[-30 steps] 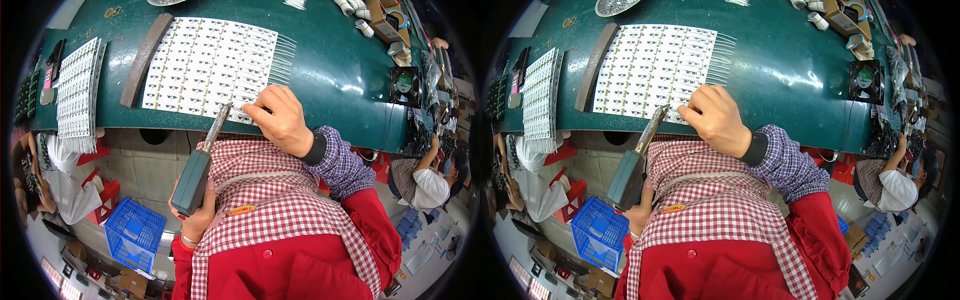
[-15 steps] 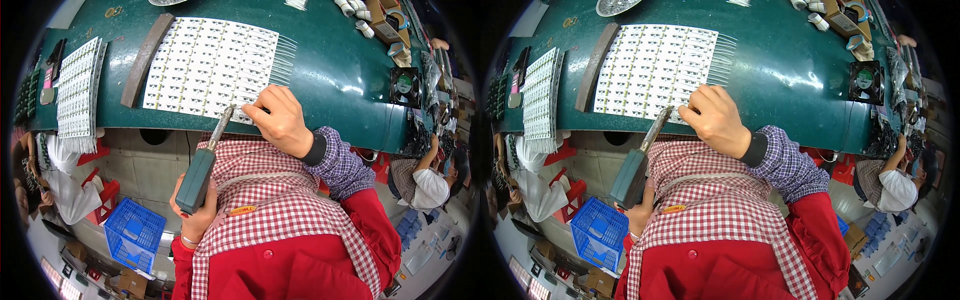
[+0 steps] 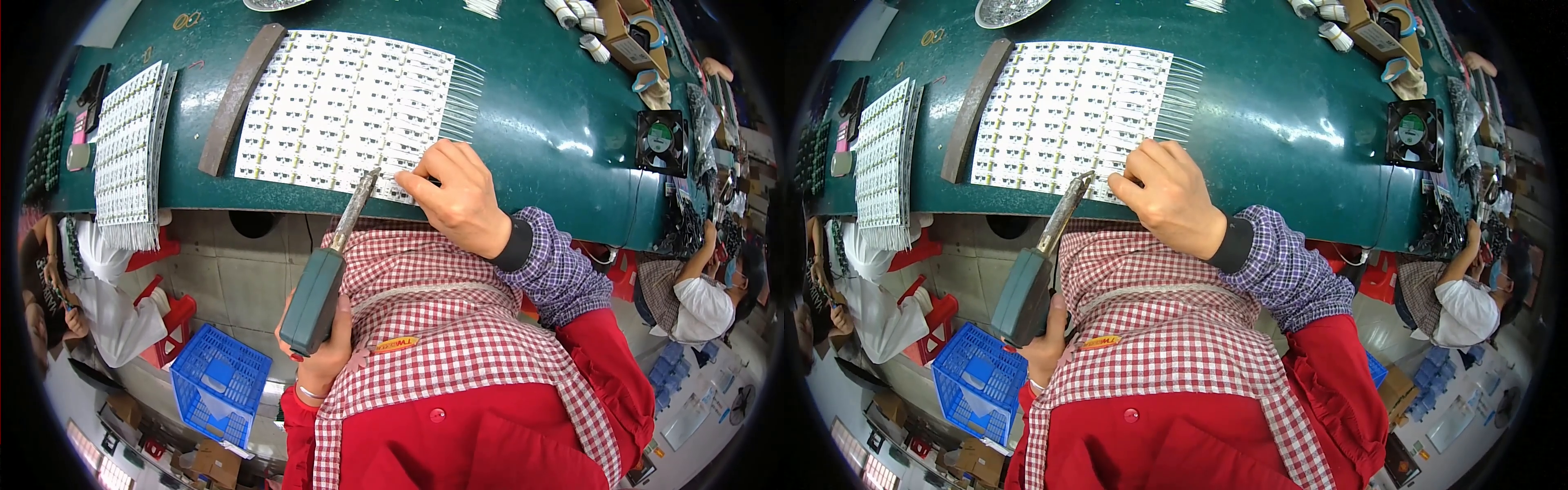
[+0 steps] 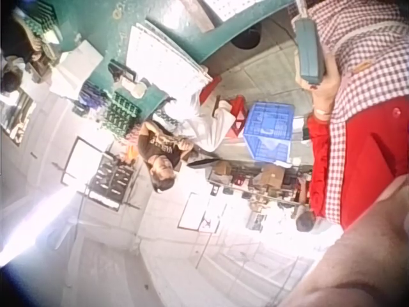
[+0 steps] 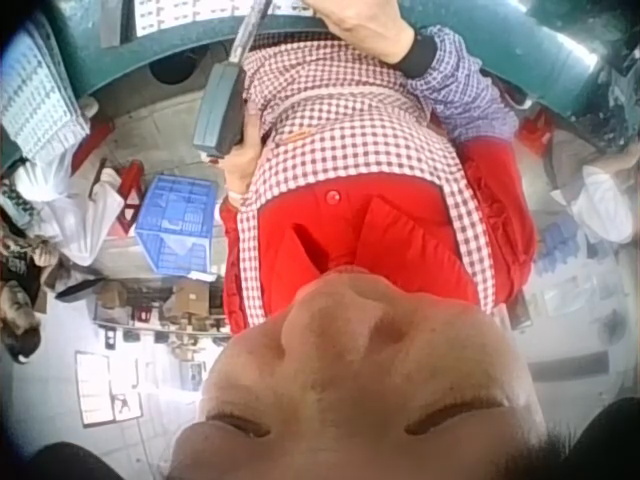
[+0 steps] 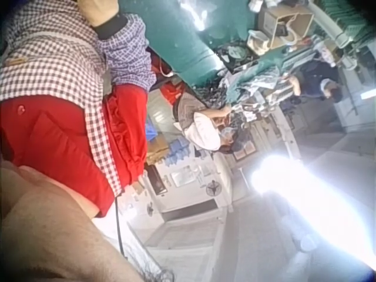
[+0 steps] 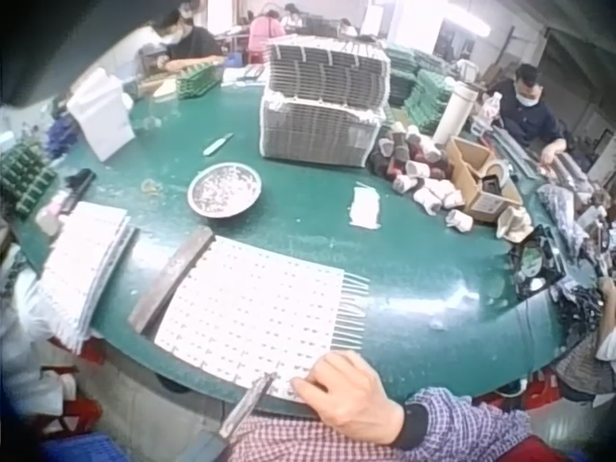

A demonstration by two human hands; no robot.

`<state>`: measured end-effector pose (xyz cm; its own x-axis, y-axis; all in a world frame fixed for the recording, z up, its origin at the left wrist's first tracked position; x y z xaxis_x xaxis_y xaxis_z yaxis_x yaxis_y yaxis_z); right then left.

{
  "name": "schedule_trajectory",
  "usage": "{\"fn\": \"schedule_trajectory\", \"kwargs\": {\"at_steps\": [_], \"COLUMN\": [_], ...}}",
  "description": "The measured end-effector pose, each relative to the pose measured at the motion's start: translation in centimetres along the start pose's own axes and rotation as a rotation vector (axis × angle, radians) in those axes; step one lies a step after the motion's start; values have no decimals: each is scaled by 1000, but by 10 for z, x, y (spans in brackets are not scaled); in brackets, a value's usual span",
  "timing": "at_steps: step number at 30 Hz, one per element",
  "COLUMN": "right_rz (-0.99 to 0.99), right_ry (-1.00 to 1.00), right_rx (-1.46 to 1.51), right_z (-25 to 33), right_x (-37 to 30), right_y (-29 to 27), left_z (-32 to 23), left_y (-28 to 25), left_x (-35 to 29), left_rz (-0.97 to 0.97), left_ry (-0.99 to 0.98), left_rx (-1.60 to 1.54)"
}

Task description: The person aligns a circuit board panel, picks up small pins by hand, and inserts them into the circuit board while holding a soldering iron.

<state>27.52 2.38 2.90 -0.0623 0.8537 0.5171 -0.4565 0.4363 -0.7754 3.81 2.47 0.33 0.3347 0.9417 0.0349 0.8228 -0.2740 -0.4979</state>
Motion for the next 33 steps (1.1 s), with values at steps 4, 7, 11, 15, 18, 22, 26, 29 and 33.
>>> {"fn": "schedule_trajectory", "kwargs": {"at_steps": [4,7,11,15,18,22,26,29,33], "right_rz": [0,-7,-36,-60,-47,-37,-46,-62,-55], "right_ry": [17,26,26,10,15,25,13,1,-3], "right_rx": [11,30,35,23,22,29,55,81,81], "right_z": [-1,-1,0,3,1,0,3,4,5], "right_x": [0,1,0,0,0,-1,-1,-3,-4], "right_y": [0,-1,-3,-7,-5,-4,-6,-7,-4], "left_z": [-1,-2,2,5,5,-2,-2,2,3], "left_y": [1,0,0,-1,-1,-1,-1,0,0], "left_x": [0,-2,-4,-7,-7,-3,-4,-5,-7], "left_rz": [29,25,34,2,-9,-8,-26,-1,-33], "left_ry": [-27,-28,-76,-86,-68,-37,-8,-38,3], "left_rx": [11,35,-5,-50,-53,-28,-33,-29,-47]}}
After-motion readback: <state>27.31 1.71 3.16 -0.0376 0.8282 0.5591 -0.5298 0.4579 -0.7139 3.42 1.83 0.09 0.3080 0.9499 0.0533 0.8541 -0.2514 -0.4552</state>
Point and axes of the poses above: each hand's wrist, its own x-axis towards the middle knuckle, its own y-axis out of the palm, z = x × y, the point moved 10 cm from there along x, towards the middle knuckle, and after that the axes turned 2 degrees about -z, right-handed, at the moved point
